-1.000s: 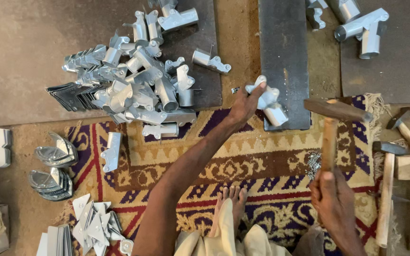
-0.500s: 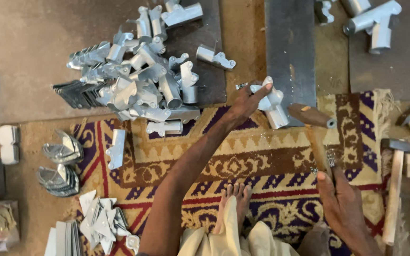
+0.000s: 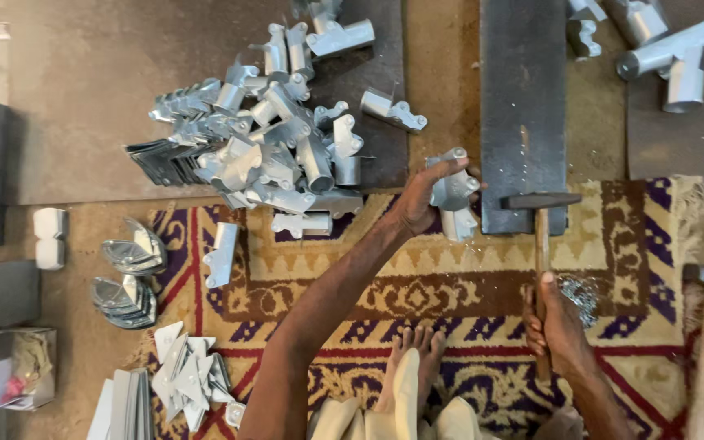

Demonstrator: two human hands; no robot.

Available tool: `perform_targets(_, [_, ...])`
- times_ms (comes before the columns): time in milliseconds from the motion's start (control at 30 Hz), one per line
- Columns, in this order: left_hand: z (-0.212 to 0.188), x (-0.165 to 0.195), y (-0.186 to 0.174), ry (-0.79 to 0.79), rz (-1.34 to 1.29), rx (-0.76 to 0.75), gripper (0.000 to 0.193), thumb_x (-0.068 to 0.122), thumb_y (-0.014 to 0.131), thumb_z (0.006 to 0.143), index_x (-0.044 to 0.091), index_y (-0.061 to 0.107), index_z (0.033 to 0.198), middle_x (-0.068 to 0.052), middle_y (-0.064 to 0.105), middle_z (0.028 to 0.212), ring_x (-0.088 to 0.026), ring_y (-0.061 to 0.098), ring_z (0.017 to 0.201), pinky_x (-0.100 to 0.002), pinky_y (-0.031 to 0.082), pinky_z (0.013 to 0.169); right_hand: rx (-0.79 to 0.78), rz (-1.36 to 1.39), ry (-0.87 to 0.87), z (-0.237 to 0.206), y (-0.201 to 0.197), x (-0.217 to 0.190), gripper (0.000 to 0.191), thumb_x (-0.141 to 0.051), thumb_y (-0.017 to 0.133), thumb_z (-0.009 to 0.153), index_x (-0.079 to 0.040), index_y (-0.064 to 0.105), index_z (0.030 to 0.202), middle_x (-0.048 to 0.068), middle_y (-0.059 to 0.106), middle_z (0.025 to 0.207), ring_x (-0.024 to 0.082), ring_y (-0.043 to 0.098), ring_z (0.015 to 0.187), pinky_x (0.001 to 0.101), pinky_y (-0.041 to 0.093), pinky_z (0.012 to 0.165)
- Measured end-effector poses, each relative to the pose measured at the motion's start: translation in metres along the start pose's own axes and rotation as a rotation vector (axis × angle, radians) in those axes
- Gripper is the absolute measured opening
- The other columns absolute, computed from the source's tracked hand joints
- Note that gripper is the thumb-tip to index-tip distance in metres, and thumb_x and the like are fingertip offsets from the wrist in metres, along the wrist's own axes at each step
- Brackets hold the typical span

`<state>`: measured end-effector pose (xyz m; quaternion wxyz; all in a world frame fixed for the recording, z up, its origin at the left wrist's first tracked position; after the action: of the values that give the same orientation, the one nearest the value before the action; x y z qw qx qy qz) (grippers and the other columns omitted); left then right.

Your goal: The person sits on the floor and hammers aluminum cast fittings one at a time against a steel block, repositioning each piece to shape it, then tosses the finished piece onto a growing pile of completed castings.

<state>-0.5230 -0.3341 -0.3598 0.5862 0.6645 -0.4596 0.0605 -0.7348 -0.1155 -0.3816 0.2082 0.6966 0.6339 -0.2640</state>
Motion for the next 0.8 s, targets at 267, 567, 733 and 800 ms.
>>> perform_targets(267, [-0.018,0.027,-0.002,-0.044,-0.069,0.139,0.057,0.063,0.059,0.094,0.006,0.057,0.101,-0.007,0.061,0.078,-0.025,0.065,0.068,-0.042,0.058,0.062,0.095,-0.175,-0.161,0.032,-0.029,-0.043,0.061,-0.058,0.031,0.105,-0.008,0.066,0.096,0.008,0.06,0.076,0.018,0.058,0.063,0.0414,0.051,0.062])
perform_targets(567, [-0.078,0.162,-0.049,0.212,1.394,0.558,0.07,0.066,0.055,0.093,0.001,0.082,0.097,-0.007,0.074,0.08,-0.022,0.07,0.073,-0.042,0.054,0.074,0.272,0.325,-0.284,0.134,-0.161,-0.13,0.032,-0.039,0.054,0.109,-0.009,0.06,0.118,0.007,0.067,0.102,0.021,0.066,0.089,0.0409,0.057,0.084])
perform_targets(733, [-0.086,0.198,-0.056,0.257,2.096,0.693,0.069,0.06,0.061,0.098,-0.006,0.068,0.116,-0.024,0.065,0.108,-0.037,0.062,0.1,-0.052,0.049,0.09,0.151,0.523,-0.474,0.21,-0.185,-0.206,0.042,-0.05,0.059,0.103,-0.014,0.06,0.126,0.003,0.063,0.125,0.023,0.067,0.1,0.0393,0.049,0.084])
perform_targets(800, [-0.088,0.199,-0.053,0.36,2.128,0.723,0.067,0.052,0.069,0.095,-0.007,0.061,0.126,-0.028,0.056,0.124,-0.041,0.056,0.114,-0.053,0.047,0.096,0.155,0.552,-0.544,0.229,-0.192,-0.231,0.048,-0.053,0.063,0.097,-0.015,0.06,0.128,0.004,0.054,0.134,0.024,0.067,0.108,0.0429,0.052,0.092])
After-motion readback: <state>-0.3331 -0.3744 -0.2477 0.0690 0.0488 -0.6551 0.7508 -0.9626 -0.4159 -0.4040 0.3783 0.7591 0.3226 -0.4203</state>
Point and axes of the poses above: each hand's wrist, its own z-axis towards the middle knuckle, its own y-axis out of the palm, x = y × z, the point moved 10 cm from there along z, towards the middle knuckle
